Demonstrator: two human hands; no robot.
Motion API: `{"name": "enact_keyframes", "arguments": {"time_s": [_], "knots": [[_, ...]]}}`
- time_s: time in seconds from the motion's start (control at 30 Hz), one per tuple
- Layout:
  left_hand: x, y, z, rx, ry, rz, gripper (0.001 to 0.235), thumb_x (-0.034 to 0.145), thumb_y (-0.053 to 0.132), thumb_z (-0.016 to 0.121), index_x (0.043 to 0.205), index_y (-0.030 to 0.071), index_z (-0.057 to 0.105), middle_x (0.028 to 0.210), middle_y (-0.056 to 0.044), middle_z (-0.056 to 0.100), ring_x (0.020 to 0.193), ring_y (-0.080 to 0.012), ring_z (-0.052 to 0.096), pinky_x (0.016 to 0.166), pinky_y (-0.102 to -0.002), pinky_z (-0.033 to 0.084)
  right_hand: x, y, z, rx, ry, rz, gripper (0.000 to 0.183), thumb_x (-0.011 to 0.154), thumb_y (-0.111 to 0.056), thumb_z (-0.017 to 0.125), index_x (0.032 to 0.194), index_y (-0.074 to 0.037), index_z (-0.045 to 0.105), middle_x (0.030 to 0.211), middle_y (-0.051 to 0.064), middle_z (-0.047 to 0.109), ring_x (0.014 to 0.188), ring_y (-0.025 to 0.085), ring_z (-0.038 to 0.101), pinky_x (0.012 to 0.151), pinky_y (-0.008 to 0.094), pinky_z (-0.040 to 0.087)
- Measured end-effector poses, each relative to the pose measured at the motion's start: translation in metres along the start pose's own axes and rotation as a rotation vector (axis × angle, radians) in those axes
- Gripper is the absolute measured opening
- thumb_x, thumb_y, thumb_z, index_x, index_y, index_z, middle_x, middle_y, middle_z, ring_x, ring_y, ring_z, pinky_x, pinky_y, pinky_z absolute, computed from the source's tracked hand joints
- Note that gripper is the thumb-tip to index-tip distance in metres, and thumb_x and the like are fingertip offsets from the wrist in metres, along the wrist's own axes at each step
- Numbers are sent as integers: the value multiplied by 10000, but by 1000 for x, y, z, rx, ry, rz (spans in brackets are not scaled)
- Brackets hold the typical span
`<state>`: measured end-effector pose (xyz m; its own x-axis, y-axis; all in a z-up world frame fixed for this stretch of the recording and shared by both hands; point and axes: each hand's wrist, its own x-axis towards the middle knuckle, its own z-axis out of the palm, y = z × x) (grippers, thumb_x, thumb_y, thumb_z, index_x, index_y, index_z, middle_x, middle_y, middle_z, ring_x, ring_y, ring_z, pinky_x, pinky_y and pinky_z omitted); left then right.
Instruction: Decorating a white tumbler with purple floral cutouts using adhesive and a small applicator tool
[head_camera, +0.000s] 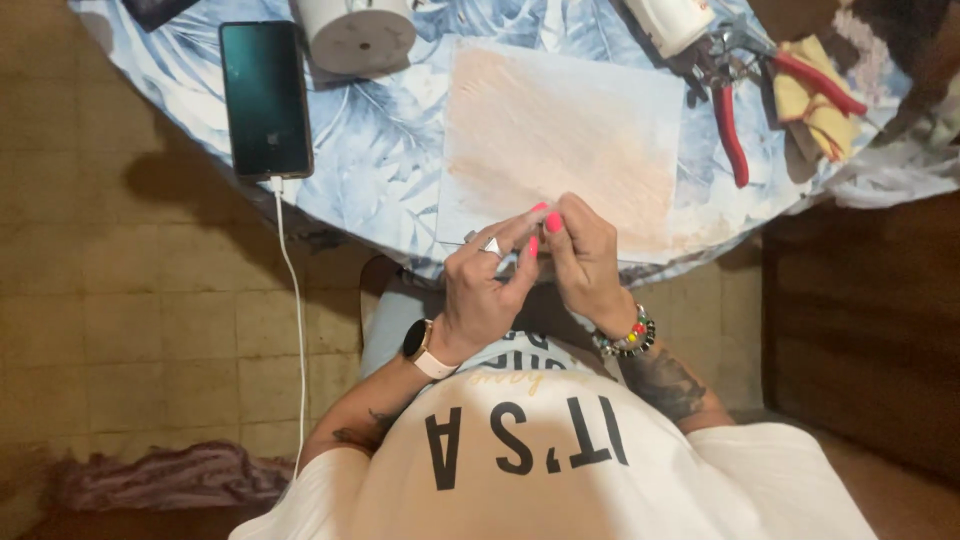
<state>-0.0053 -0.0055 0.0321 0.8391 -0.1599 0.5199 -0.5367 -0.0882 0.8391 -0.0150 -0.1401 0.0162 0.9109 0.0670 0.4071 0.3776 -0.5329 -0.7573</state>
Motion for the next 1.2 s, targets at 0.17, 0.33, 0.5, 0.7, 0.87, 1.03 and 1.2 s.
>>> {"name": "enact_keyframes", "arguments": {"time_s": [0.17,0.33,0.5,0.7,0.87,1.03,1.2], "knots": [[6,3,0,32,-2,50,232,776,25,542,1000,-7,594,909,-159,629,838,-300,621,705,-342,492,12,-21,-1,-11,51,-17,294,926,-187,352,688,-49,458,588,91,379,525,299,431,511,326,388],[6,1,2,200,10,198,262,772,19,550,1030,-7,583,956,-162,620,868,-289,618,721,-337,501,12,-23,-2,-25,69,12,308,930,-178,350,678,-46,468,592,98,402,527,295,440,512,334,382],[2,-4,1,239,-11,255,246,783,6,515,1019,-16,582,953,-160,618,878,-295,615,730,-341,506,10,-20,-8,27,-68,31,304,928,-195,318,707,-31,448,595,106,392,523,297,421,520,341,387],[5,-3,-2,211,18,200,191,756,18,582,942,11,623,875,-113,642,794,-240,638,634,-281,514,12,-21,-11,23,-149,25,291,927,-186,316,714,-25,434,592,110,392,526,314,437,516,345,392],[0,-12,-1,254,45,225,170,728,40,631,898,45,640,841,-72,646,758,-198,642,615,-254,519,8,-14,-10,60,-147,81,308,936,-187,304,718,-16,440,583,123,387,515,270,417,520,344,388],[3,-10,-3,253,75,250,138,720,32,640,857,42,642,798,-63,646,711,-195,641,572,-250,519,7,-12,-11,151,-149,156,327,936,-211,322,707,-57,498,561,64,443,526,144,417,543,282,404],[2,-9,-5,261,82,264,135,709,26,639,842,48,643,777,-58,641,687,-193,640,544,-249,519,7,-8,-15,127,-200,143,314,914,-225,384,669,-73,507,532,43,426,499,145,400,526,270,393]]}}
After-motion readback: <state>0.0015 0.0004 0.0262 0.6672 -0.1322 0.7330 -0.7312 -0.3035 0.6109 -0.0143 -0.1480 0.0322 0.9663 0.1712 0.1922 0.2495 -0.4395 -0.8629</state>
